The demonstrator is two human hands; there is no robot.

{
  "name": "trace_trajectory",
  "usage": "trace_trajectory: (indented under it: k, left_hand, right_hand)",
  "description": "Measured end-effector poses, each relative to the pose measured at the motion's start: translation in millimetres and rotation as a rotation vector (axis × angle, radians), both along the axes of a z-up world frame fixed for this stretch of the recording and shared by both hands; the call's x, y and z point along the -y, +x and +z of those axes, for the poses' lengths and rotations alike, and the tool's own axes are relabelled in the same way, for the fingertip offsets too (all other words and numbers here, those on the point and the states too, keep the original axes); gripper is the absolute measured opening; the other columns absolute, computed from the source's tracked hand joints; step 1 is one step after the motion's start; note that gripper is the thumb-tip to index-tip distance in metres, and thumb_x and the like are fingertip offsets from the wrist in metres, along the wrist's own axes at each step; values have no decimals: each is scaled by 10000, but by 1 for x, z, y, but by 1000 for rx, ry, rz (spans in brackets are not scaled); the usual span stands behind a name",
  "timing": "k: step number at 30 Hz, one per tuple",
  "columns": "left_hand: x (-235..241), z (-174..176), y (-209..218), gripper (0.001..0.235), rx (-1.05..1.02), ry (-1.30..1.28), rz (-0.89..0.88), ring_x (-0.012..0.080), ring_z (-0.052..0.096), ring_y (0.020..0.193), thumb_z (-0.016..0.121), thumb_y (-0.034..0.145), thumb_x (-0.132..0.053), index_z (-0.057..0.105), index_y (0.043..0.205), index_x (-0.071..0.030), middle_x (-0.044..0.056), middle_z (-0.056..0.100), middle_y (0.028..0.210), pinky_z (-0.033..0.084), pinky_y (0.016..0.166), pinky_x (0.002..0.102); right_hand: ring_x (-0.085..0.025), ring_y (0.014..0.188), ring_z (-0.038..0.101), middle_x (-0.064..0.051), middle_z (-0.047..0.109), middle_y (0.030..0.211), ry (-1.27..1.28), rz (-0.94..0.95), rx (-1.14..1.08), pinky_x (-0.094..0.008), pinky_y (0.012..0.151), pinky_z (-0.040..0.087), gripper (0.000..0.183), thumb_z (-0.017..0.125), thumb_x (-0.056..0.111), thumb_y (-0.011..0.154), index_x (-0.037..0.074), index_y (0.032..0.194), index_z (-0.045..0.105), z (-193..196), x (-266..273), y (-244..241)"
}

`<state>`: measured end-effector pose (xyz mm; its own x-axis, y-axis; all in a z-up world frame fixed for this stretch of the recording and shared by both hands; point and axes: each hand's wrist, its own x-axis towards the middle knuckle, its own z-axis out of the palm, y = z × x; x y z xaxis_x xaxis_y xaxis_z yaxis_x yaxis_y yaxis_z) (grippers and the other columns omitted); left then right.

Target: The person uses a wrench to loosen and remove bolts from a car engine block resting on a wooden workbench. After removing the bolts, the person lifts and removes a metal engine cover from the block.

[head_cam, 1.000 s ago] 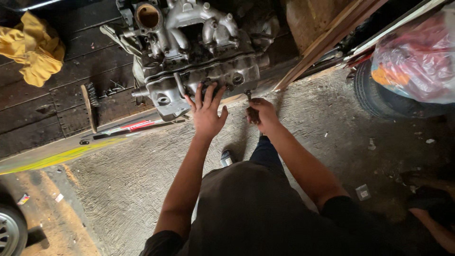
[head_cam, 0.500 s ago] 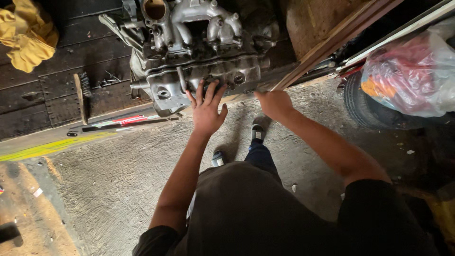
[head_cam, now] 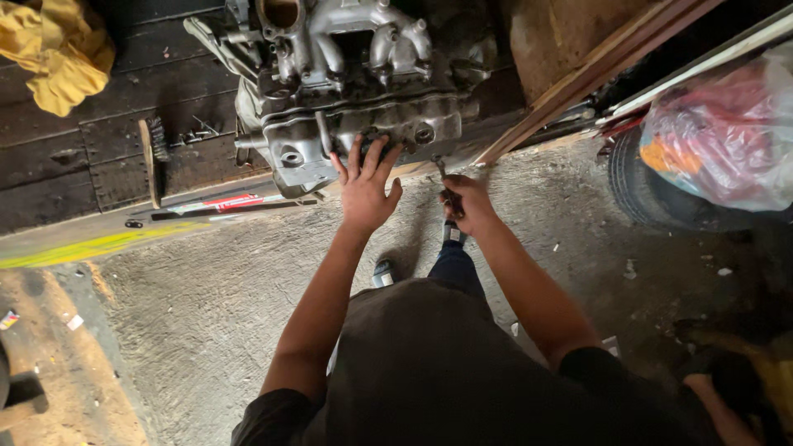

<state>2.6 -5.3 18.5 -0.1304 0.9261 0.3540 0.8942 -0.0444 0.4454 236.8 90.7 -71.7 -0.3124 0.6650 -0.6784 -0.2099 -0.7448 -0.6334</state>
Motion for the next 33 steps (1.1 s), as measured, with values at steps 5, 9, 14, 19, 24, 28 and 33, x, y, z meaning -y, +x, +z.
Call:
trace_trajectory:
  k: [5,9,14,19,24,28,33]
  left_hand:
    - [-2,-3,0,625,-6,-9,-4,373,211,1545,705,879,-275,554,1484,-245,24,404,1579,14,1207,748]
    - [-2,2,0,620,-3,-22,-2,383,211,1538,699,881,-282,542,1481,-249,31,402,1579,24,1198,751]
    - [0,2,0,624,-10,-24,0,370,226,1535,682,890,-288,528,1494,-254,24,406,1582,33,1200,757]
    - [-1,2,0,605,-2,-21,-7,381,221,1532,677,899,-295,532,1484,-244,29,406,1580,31,1190,764]
    - [-1,2,0,609,8,-11,-3,382,223,1538,691,892,-284,544,1482,-249,22,413,1574,32,1195,764]
    - [0,1,0,610,17,-12,-2,375,225,1543,705,890,-280,551,1480,-256,21,416,1569,32,1198,765]
    - [-1,0,0,619,-3,14,-5,371,220,1543,702,895,-285,544,1492,-250,22,410,1579,28,1196,768]
  right_hand:
    - [-135,481,527,-57,666,728,-60,-1,-78,-297,440,413,139,647,209,986,104,1077,648,-9,-6,3]
    - [-111,506,557,-29,672,732,-176,16,-184,-272,467,451,95,641,242,1003,148,1001,654,-12,-16,1]
    - [-113,532,600,-37,682,741,-171,-53,-154,-267,499,493,130,651,224,1006,100,1010,689,-8,-18,-6]
    - [-235,486,599,-108,671,668,188,80,126,-392,456,484,90,665,140,941,56,974,654,16,-12,-20]
    - [-329,671,720,-157,704,715,1161,401,957,-478,602,555,205,744,181,900,28,990,643,40,-7,-19]
    - [-396,681,700,-182,706,722,1308,620,1279,-521,594,540,218,712,216,939,79,1107,694,54,-5,-11]
    - [-309,655,703,-109,730,692,1329,507,1123,-453,583,533,220,738,245,930,87,1082,724,62,-8,5]
